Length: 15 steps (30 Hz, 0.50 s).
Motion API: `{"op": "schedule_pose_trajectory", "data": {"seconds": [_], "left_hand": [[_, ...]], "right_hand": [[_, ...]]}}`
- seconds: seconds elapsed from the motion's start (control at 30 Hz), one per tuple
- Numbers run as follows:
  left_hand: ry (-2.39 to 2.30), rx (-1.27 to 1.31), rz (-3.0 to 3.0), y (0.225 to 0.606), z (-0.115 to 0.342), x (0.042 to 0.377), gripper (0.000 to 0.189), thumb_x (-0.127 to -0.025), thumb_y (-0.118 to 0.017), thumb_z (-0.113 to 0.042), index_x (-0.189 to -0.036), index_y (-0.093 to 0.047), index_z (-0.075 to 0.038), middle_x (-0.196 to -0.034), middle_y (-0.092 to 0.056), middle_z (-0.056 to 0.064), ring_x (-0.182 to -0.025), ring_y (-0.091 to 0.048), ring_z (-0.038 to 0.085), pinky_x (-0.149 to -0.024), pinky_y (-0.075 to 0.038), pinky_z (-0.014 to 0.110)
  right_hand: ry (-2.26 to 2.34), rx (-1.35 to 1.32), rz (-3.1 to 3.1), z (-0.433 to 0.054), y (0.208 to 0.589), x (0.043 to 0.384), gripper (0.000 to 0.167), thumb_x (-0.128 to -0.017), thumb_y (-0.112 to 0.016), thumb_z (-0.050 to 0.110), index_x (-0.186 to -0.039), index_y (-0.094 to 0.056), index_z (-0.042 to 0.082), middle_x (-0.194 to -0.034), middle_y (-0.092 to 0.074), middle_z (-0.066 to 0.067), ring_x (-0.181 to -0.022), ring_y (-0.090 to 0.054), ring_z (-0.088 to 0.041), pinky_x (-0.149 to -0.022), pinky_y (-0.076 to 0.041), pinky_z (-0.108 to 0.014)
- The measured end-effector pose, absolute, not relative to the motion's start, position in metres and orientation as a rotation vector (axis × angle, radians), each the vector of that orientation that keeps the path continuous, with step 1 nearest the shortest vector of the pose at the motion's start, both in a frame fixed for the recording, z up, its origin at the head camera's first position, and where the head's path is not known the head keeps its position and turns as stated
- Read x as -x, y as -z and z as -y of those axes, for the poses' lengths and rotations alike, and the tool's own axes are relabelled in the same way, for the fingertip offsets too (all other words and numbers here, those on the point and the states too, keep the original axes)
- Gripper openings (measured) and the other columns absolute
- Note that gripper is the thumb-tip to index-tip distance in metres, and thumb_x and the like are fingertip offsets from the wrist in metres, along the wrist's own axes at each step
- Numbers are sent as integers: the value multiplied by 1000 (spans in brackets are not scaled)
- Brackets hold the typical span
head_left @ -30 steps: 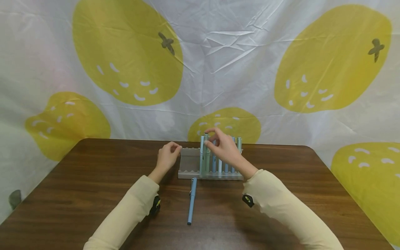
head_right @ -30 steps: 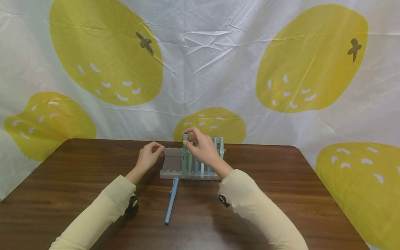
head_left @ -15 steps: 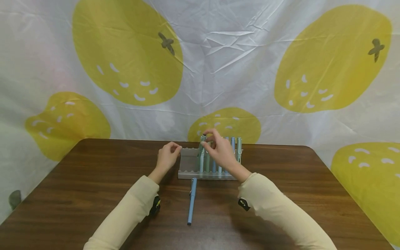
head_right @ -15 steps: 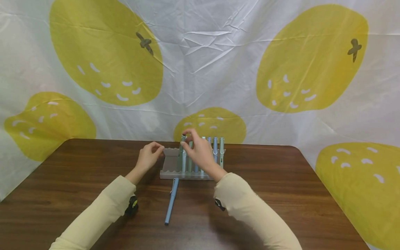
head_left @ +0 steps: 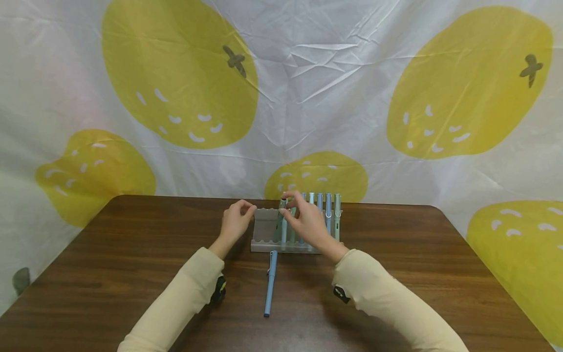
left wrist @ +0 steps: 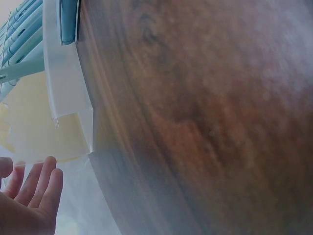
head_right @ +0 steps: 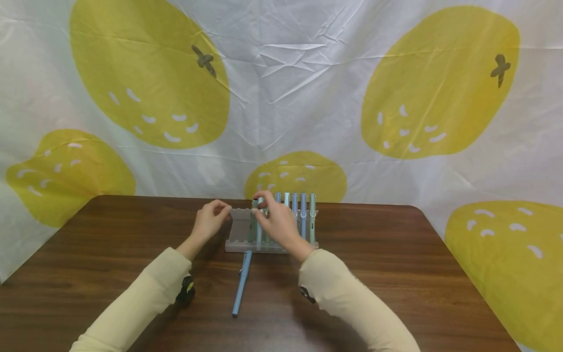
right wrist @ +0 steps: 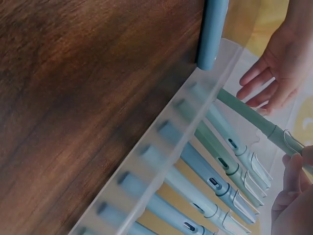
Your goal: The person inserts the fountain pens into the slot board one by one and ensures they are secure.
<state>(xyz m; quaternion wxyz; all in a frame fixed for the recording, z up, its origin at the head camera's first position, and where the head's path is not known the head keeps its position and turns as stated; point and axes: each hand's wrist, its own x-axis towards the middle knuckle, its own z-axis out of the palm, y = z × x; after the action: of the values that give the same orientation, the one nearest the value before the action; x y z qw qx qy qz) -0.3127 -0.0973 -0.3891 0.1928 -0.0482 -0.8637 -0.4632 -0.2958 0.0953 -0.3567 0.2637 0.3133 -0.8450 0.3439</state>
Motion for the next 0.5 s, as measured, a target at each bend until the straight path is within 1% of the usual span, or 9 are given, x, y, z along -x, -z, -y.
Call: {"op": "schedule_pose_trajectory", "data": {"seconds": [0.2, 0.5], "left_hand": [[1302, 140, 2423, 389, 98, 312, 17, -86, -58, -17, -87, -63, -2, -77, -65, 9, -68, -62, 21, -67, -45, 36], [1304, 153, 2426, 388, 98, 311, 18, -87, -56, -18, -88, -62, -1, -78, -65, 10, -68, -62, 21, -66, -46, 36]], "right_hand": [[-929, -883, 2292, -93, 357, 297, 27, -85, -59, 16, -110, -51, 10, -85, -65, -3, -43, -41, -2, -38, -34, -23], [-976, -886, 2321, -90, 355, 303, 27, -85, -60, 15, -110, -52, 9, -85, -66, -6, -41, -40, -5, -37, -33, -24]]}}
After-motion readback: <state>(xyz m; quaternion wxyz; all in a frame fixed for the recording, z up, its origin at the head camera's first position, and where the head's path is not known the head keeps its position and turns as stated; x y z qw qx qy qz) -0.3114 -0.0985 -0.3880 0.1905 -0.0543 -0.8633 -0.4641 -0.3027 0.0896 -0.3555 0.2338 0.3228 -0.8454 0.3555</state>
